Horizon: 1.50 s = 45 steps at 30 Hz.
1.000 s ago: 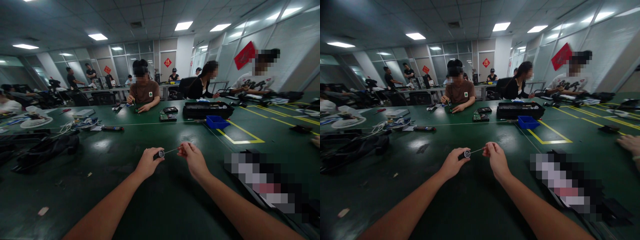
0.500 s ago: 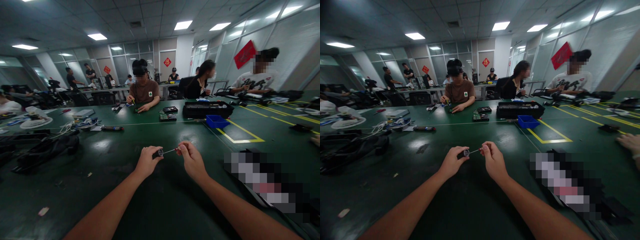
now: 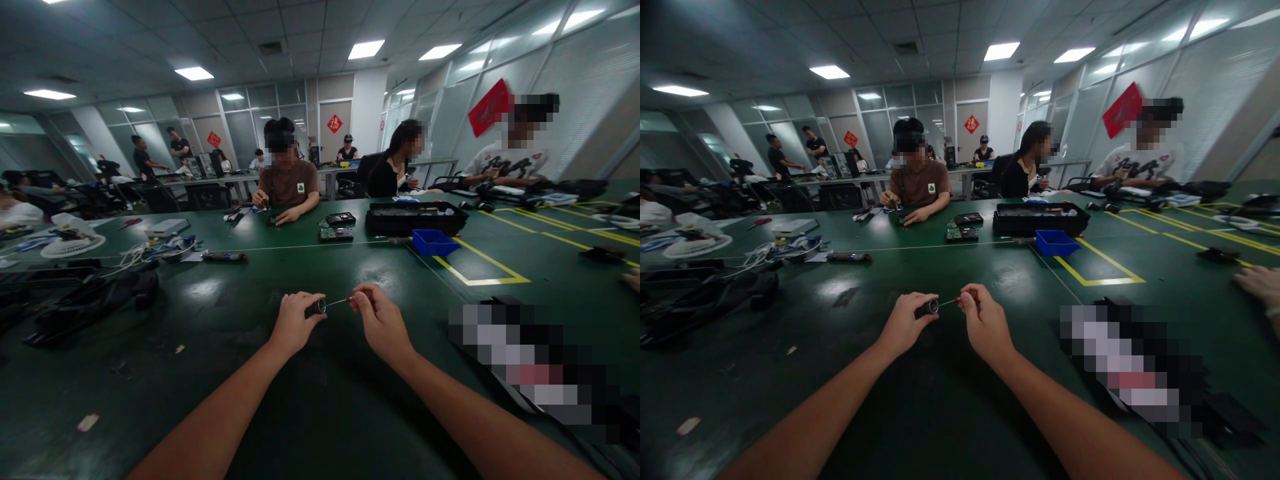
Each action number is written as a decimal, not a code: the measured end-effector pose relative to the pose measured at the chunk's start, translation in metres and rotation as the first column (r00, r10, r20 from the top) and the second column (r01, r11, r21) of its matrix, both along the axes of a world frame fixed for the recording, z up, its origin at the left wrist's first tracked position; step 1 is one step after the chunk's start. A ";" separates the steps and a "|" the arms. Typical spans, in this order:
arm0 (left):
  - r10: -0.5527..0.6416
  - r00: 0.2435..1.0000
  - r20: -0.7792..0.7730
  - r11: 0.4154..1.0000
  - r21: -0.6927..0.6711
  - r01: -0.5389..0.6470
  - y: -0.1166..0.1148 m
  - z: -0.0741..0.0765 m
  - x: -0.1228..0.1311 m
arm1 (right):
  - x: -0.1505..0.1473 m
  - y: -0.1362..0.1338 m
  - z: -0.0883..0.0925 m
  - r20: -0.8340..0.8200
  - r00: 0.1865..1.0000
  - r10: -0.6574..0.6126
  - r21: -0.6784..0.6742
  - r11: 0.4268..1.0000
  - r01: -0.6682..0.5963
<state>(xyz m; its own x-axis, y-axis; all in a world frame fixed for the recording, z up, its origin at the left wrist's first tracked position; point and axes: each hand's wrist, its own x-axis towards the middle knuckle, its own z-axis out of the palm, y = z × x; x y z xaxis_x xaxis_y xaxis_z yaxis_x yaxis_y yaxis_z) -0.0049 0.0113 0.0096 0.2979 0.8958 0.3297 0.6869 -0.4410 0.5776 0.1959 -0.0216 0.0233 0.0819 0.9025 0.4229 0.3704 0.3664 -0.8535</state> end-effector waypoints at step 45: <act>-0.159 0.986 -0.042 0.971 -0.190 0.148 0.002 0.021 0.022 | 0.007 0.003 0.000 -0.062 0.995 -0.073 0.113 0.990 0.080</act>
